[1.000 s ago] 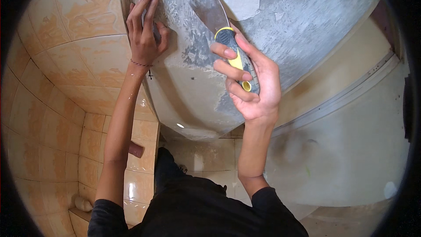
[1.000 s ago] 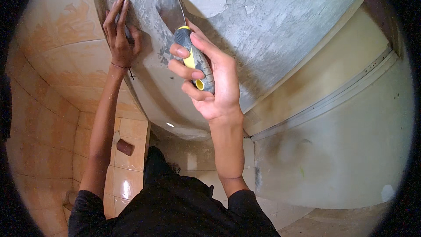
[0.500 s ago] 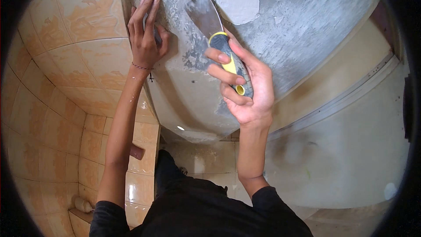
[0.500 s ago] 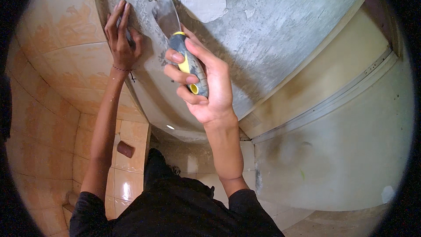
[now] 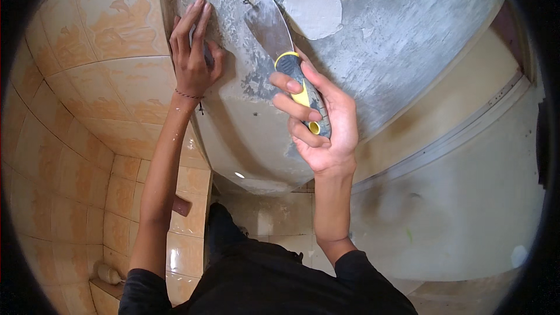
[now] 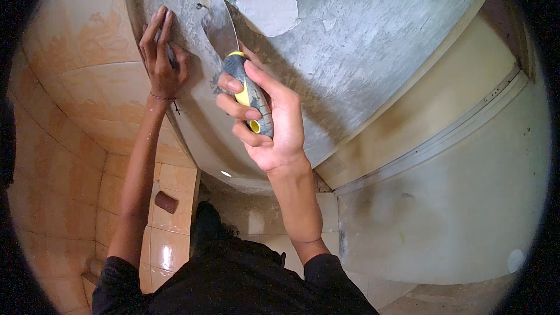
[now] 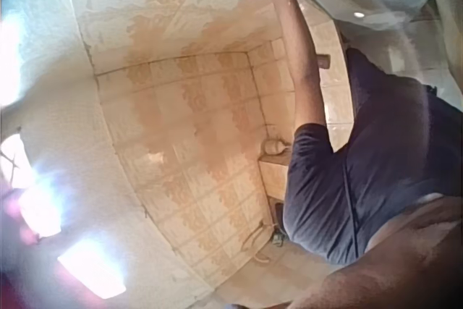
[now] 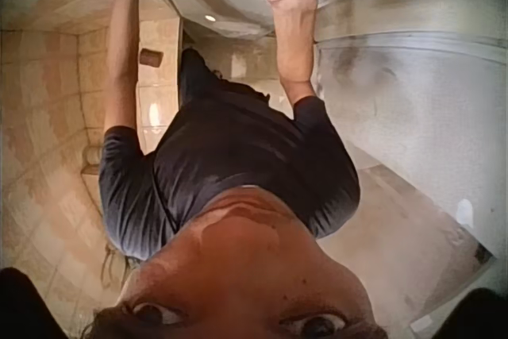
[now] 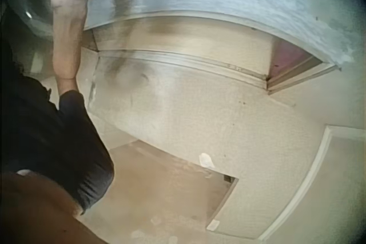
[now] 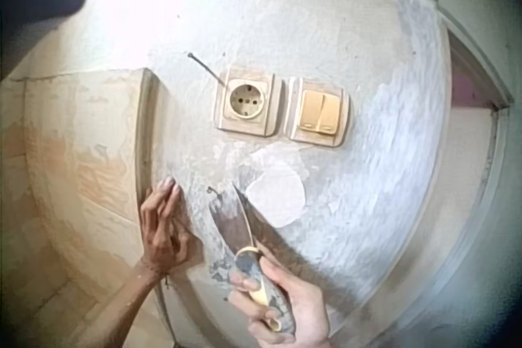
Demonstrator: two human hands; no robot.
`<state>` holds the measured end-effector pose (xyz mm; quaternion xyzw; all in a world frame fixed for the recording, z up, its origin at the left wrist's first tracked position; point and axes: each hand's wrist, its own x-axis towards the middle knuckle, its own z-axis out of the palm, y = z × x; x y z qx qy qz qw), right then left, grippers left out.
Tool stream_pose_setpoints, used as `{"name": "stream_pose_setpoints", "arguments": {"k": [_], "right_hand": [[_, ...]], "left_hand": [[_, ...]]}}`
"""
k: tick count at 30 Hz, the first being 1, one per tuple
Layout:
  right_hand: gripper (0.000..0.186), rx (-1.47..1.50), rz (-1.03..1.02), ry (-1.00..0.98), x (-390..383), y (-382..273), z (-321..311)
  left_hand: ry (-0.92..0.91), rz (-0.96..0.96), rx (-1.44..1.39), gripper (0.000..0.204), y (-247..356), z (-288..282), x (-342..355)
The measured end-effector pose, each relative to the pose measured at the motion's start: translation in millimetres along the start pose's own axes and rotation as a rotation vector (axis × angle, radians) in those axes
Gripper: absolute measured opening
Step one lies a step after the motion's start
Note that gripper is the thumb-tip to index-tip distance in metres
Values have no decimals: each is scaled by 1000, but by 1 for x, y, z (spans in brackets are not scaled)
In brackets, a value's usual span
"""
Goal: The person scrapes and smooths plaster on a wall near electrical outlets using a scraper.
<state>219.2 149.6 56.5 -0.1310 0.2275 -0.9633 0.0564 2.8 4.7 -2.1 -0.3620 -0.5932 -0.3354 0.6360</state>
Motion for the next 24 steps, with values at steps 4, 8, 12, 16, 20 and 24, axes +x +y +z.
{"name": "stream_pose_setpoints", "arguments": {"k": [4, 8, 12, 16, 20, 24], "right_hand": [[22, 33, -1, -9, 4, 2, -1], [22, 79, 11, -27, 2, 4, 2], [24, 122, 5, -35, 6, 5, 0], [26, 144, -12, -46, 1, 6, -5], [25, 140, -7, -32, 2, 5, -3], [24, 132, 13, -31, 0, 1, -4]], "left_hand": [[-11, 0, 0, 67, 1, 0, 0], [0, 1, 8, 67, 0, 0, 0], [6, 4, 12, 67, 1, 2, 0], [-2, -8, 13, 67, 3, 1, -1], [-2, -9, 12, 68, 2, 0, -1], [-6, -8, 7, 68, 2, 1, 0]]}}
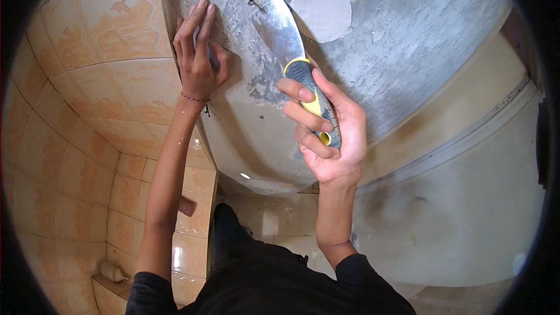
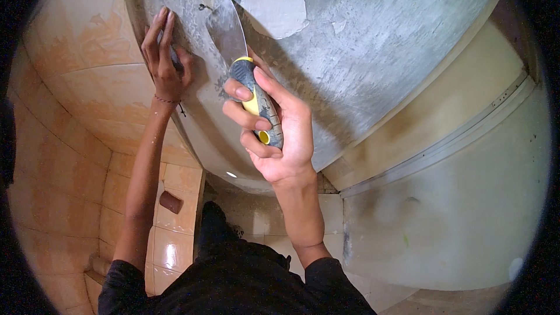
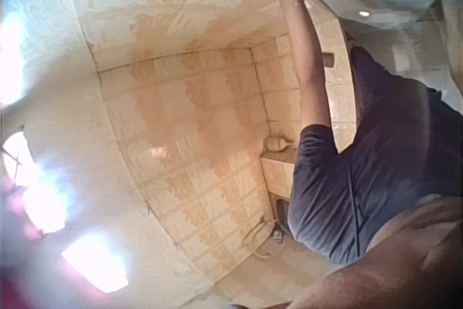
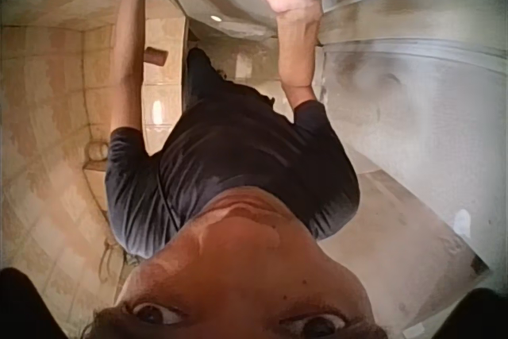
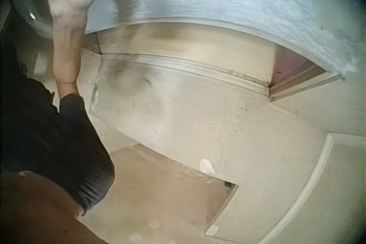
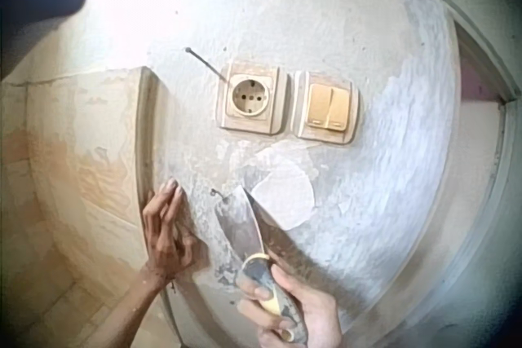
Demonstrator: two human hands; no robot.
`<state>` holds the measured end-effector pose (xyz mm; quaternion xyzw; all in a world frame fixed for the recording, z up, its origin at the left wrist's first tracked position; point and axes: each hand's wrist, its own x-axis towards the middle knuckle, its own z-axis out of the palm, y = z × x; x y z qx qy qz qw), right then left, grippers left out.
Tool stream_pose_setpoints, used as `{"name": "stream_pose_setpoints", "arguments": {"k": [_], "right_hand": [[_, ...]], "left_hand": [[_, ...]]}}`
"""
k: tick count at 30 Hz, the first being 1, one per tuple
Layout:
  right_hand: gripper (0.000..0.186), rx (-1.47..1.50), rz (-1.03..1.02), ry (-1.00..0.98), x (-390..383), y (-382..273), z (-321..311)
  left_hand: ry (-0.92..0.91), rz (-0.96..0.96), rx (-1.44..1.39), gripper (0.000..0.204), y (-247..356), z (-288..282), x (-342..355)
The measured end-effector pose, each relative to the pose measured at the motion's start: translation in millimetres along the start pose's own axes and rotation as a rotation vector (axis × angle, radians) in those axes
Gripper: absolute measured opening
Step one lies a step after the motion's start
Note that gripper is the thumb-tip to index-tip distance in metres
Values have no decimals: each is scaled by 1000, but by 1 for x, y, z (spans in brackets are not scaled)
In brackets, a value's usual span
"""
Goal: The person scrapes and smooths plaster on a wall near electrical outlets using a scraper.
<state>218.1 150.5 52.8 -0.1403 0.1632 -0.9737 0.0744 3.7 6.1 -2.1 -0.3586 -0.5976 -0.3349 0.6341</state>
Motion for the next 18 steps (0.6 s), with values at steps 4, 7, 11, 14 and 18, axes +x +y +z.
{"name": "stream_pose_setpoints", "arguments": {"k": [4, 7, 11, 14, 18], "right_hand": [[24, -33, 9, 11, 6, -2, 7], [23, -15, -3, 24, 2, 1, 1], [27, -13, -11, 41, 2, 1, 1], [36, -298, -59, 76, -1, 6, 2], [42, -285, -92, 106, -13, 7, -17]], "left_hand": [[10, 12, 5, 69, 0, 2, 1], [3, 4, 19, 69, -1, 2, -2], [14, 16, -2, 69, -1, 4, -1], [9, 12, 22, 68, 0, 1, -1], [-3, 14, 19, 67, -1, 0, -1]]}}
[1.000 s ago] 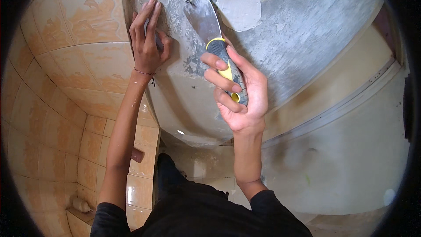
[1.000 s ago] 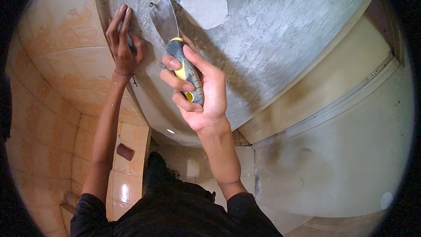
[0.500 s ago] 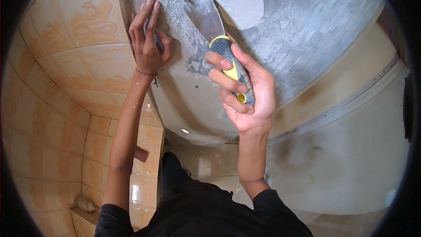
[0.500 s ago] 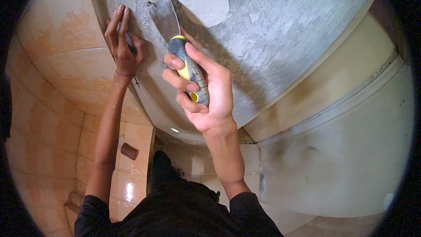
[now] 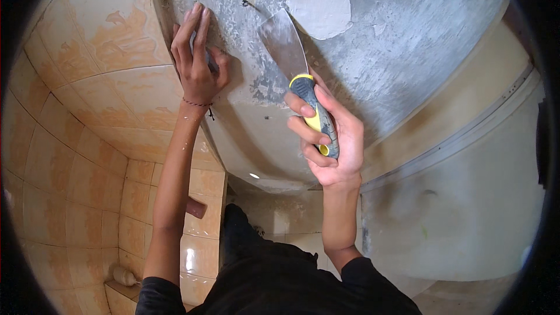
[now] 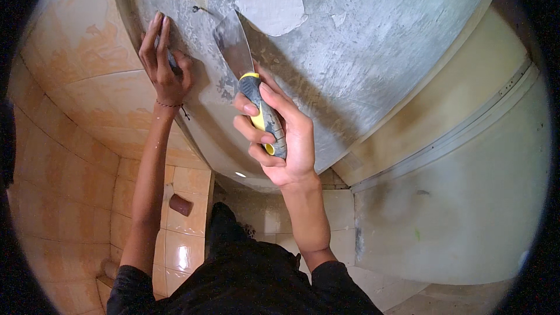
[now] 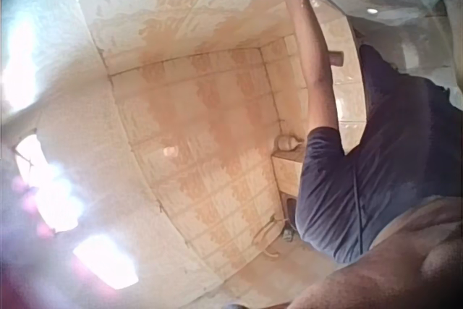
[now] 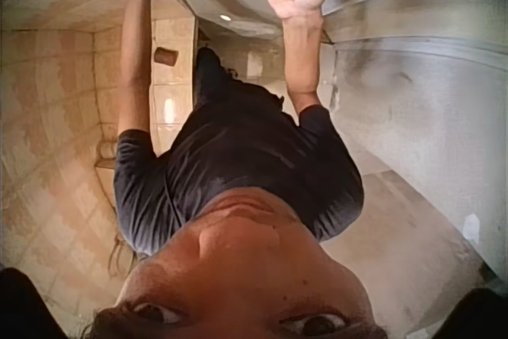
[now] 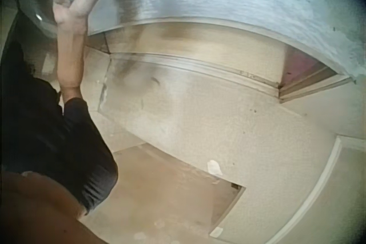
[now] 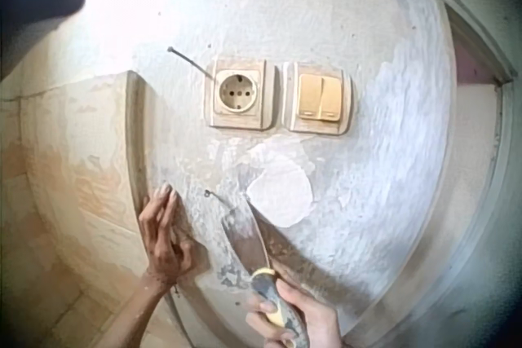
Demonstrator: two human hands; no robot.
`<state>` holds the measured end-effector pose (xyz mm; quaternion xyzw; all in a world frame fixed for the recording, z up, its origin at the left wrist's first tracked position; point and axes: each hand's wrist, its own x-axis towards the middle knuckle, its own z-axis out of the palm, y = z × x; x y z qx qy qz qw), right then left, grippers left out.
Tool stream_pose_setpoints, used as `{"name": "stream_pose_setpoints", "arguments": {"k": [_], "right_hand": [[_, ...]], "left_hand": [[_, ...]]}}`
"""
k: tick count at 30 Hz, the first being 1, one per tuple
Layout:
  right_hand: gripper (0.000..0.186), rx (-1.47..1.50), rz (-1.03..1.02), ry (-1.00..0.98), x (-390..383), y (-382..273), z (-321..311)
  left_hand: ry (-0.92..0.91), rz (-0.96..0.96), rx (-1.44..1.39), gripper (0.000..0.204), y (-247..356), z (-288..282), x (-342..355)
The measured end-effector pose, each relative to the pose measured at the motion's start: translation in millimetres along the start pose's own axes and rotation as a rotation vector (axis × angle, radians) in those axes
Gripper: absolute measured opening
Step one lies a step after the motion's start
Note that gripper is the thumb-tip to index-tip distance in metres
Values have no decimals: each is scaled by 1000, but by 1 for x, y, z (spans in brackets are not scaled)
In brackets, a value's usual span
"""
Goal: The person scrapes and smooths plaster on a wall near electrical outlets using a scraper.
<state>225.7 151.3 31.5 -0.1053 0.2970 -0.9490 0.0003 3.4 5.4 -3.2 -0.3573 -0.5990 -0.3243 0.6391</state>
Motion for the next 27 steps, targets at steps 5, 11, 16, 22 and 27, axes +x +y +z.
{"name": "stream_pose_setpoints", "arguments": {"k": [5, 11, 16, 22, 27], "right_hand": [[34, 188, 101, -75, 5, -6, -6], [22, 225, 49, -36, 4, 3, -6], [24, 204, 41, -48, 2, 8, -3], [25, 264, 29, -35, 0, 14, 0], [26, 285, 23, -29, -2, 14, -2]], "left_hand": [[2, 4, 2, 68, 1, 3, -1], [-2, 20, -5, 69, 0, 4, -1], [-12, 14, -25, 70, 1, 1, -3], [-18, 21, -15, 70, -4, 1, -3], [-18, 14, -16, 69, 0, 2, -3]]}}
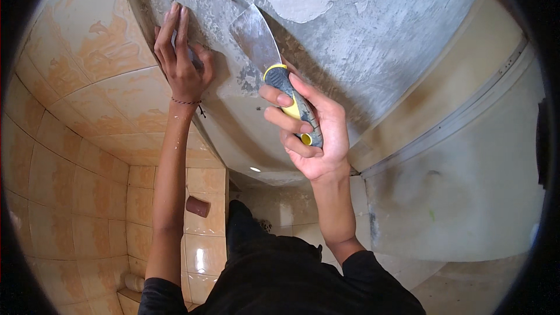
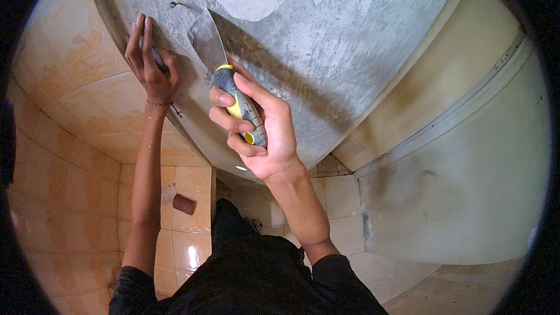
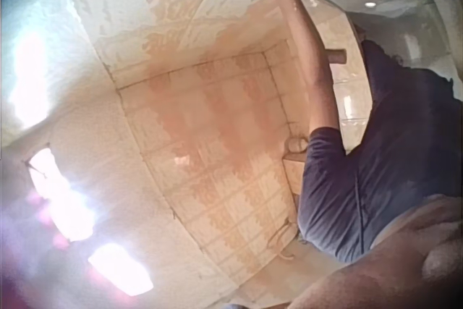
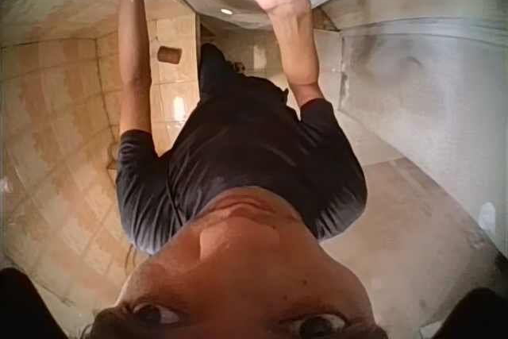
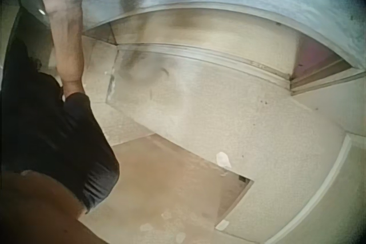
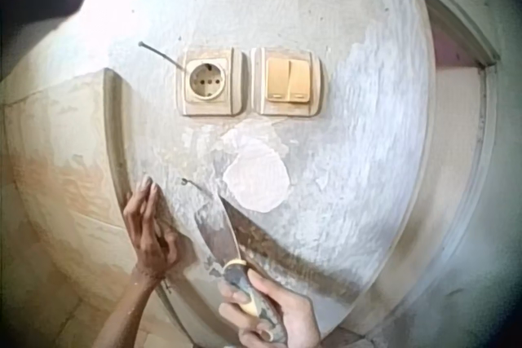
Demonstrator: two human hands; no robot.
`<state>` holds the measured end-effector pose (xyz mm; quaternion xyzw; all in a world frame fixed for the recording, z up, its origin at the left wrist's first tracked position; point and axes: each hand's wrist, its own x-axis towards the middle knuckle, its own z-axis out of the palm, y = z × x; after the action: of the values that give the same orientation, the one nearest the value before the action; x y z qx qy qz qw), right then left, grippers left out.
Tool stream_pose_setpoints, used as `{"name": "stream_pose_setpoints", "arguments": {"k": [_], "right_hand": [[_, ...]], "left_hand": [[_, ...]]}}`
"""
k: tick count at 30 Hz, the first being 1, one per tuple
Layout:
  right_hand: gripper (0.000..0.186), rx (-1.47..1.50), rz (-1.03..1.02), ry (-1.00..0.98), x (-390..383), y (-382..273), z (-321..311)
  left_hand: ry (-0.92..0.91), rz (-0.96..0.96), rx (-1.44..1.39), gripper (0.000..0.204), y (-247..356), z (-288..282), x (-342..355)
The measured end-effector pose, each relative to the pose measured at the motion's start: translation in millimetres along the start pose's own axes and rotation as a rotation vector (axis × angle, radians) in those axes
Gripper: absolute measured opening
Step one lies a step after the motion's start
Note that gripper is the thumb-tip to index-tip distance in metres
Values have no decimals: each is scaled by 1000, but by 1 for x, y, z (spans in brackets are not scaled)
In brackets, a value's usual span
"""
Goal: The person scrapes and smooths plaster on a wall near electrical outlets using a scraper.
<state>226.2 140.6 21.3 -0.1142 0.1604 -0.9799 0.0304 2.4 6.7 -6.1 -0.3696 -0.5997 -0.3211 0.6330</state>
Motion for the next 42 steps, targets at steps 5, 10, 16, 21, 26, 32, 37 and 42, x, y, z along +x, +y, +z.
{"name": "stream_pose_setpoints", "arguments": {"k": [5, 10, 16, 21, 26, 32, 37, 42], "right_hand": [[26, 9, 9, -7, 4, 1, -8], [28, -54, 61, -56, 7, -3, -9], [24, 26, 54, -50, 8, 3, -8], [21, 109, 36, -46, 7, 4, -6], [17, 158, 99, -110, 14, 4, -6], [19, 287, 106, -148, 16, 10, -8], [18, 317, 91, -164, 16, 15, -9], [18, 379, 119, -184, 17, 13, -7]], "left_hand": [[2, 7, 19, 69, -3, -1, -2], [5, 7, 2, 68, -1, 1, 0], [-1, 3, 3, 68, -1, 0, 0], [0, -9, 20, 68, -1, -2, -1], [-5, -13, 5, 69, -1, -1, -1], [-21, -25, 7, 69, -3, -2, -2], [-5, -15, 11, 68, -2, -1, -2], [0, -10, 8, 68, -3, -2, -1]]}}
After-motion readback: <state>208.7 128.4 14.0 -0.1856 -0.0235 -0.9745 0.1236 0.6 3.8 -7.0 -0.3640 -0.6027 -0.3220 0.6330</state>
